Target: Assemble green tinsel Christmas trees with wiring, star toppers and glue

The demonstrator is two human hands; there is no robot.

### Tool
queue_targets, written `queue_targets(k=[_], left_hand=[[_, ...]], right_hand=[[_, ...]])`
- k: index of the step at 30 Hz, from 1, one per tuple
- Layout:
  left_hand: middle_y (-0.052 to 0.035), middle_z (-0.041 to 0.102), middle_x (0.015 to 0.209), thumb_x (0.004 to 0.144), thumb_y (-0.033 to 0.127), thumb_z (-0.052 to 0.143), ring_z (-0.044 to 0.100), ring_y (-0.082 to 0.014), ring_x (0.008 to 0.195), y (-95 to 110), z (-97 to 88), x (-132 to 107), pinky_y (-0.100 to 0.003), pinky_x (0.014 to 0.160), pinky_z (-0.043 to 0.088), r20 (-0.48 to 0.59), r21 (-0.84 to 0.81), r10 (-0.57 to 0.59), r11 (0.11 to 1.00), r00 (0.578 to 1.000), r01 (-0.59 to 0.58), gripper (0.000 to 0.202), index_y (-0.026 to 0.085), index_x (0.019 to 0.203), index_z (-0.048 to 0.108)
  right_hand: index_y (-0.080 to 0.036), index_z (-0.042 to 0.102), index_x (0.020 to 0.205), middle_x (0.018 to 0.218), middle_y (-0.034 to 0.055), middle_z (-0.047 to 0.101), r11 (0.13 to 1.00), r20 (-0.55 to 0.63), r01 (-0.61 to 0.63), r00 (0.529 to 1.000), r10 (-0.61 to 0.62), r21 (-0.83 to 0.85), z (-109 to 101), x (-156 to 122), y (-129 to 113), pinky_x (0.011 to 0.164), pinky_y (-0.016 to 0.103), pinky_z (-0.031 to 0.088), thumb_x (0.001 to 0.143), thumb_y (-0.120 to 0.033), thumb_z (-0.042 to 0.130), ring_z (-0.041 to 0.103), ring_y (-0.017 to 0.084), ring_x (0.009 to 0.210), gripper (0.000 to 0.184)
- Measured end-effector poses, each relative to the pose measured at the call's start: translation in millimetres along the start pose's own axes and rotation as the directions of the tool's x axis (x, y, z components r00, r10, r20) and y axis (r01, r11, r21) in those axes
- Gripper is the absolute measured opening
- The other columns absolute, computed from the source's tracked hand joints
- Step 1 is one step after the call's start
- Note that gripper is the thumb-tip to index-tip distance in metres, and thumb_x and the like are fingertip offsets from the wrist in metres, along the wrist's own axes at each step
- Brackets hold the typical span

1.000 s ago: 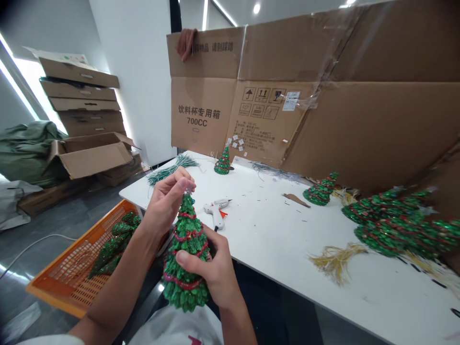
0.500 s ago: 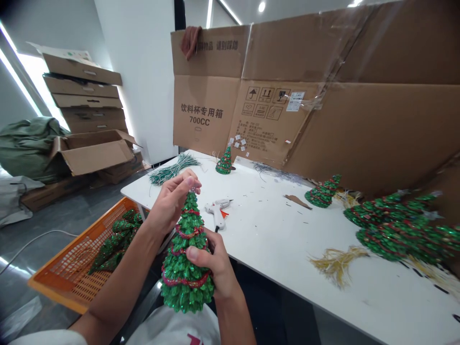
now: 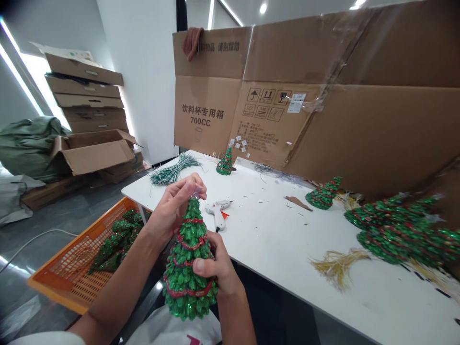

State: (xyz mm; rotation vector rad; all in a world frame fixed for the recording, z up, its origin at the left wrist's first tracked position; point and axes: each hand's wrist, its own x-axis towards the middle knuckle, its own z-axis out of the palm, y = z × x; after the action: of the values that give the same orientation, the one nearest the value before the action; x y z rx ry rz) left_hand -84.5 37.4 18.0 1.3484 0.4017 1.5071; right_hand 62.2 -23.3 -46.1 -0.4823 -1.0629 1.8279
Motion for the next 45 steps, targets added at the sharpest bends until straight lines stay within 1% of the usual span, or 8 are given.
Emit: queue_targets(k=[5,8,11,30,36,39,43,45], left_hand=[[-0.0055,0.074,0.111,0.101,0.051,0.074,0.065,-0.0209,0.105,1,-0.7,-6,-0.033,0.093,0.05,0.067,0.008,-0.005,1.0,0.998,0.004,0.025,0.026,0.103,0.079],[-0.0051,0.077,0.123,0.107,0.051,0.064,0.065,-0.0217,0.112,-2,-2.8,-5,-0.035,0.1,0.049,0.089,-0.003,0.009,1.0,0.996,-0.009,0.029,0.029,0.114,0.082],[-0.0052,0.077,0.119,0.11,0.053,0.056,0.065,-0.0217,0.11,-2,-4.4,-4,-0.036,0.101,0.049,0.057,0.026,0.056,0.998,0.997,-0.058,0.037,0.03,0.116,0.083],[-0.0033,0.075,0.106,0.102,0.042,0.074,0.065,-0.0173,0.1,8,0.8,-9,-0.029,0.09,0.051,-0.047,0.023,0.082,0.996,0.996,-0.081,0.016,0.027,0.105,0.081],[-0.0021,0.075,0.102,0.103,0.035,0.074,0.068,-0.0165,0.096,11,2.3,-11,-0.031,0.089,0.055,-0.096,0.146,0.193,0.973,0.977,-0.178,0.009,0.028,0.104,0.079],[-0.0024,0.076,0.104,0.106,0.031,0.068,0.069,-0.0173,0.097,18,5.0,-15,-0.034,0.091,0.055,-0.093,0.387,0.341,0.878,0.936,-0.281,0.011,0.027,0.109,0.079],[-0.0028,0.079,0.107,0.105,0.023,0.067,0.068,-0.0205,0.099,27,7.9,-18,-0.041,0.095,0.053,0.043,0.699,0.522,0.593,0.852,-0.399,0.017,0.027,0.117,0.078],[-0.0038,0.08,0.11,0.105,0.023,0.066,0.067,-0.0229,0.102,28,8.3,-18,-0.044,0.099,0.05,0.116,0.775,0.536,0.478,0.836,-0.413,0.02,0.028,0.12,0.078]], right_hand=[[-0.019,0.079,0.115,0.099,0.0114,0.081,0.999,0.066,0.018,0.998,-0.015,-0.05,-13,0,-5,0.086,0.048,0.065,0.062,-0.053,0.098,0.078,0.036,0.099,0.066],[-0.021,0.077,0.122,0.104,0.0122,0.08,1.0,0.075,0.009,0.997,-0.008,-0.007,-18,-1,-8,0.083,0.047,0.065,0.06,-0.051,0.097,0.077,0.036,0.098,0.071],[-0.021,0.075,0.126,0.108,0.0124,0.079,0.999,0.093,-0.026,0.995,0.022,0.041,-20,-3,-9,0.084,0.046,0.064,0.06,-0.05,0.096,0.077,0.036,0.1,0.075],[-0.019,0.073,0.132,0.114,0.0141,0.078,0.998,0.21,-0.066,0.976,0.066,-0.004,-40,0,2,0.084,0.045,0.064,0.058,-0.054,0.098,0.076,0.037,0.104,0.085],[-0.019,0.074,0.131,0.107,0.0133,0.079,0.996,0.217,-0.086,0.972,0.09,-0.03,-34,0,-2,0.084,0.046,0.064,0.059,-0.056,0.097,0.077,0.036,0.102,0.083],[-0.019,0.077,0.124,0.101,0.011,0.079,0.992,0.146,-0.059,0.986,0.076,-0.112,-26,-2,-14,0.084,0.045,0.063,0.063,-0.058,0.096,0.076,0.034,0.096,0.075],[-0.019,0.079,0.11,0.092,0.0055,0.079,0.951,-0.017,0.012,1.0,-0.018,-0.308,-15,-6,-28,0.08,0.037,0.06,0.071,-0.05,0.094,0.072,0.026,0.086,0.052],[-0.019,0.079,0.106,0.093,0.0039,0.078,0.923,-0.098,0.024,0.993,-0.066,-0.383,-9,-10,-33,0.079,0.034,0.059,0.074,-0.047,0.094,0.07,0.024,0.085,0.045]])
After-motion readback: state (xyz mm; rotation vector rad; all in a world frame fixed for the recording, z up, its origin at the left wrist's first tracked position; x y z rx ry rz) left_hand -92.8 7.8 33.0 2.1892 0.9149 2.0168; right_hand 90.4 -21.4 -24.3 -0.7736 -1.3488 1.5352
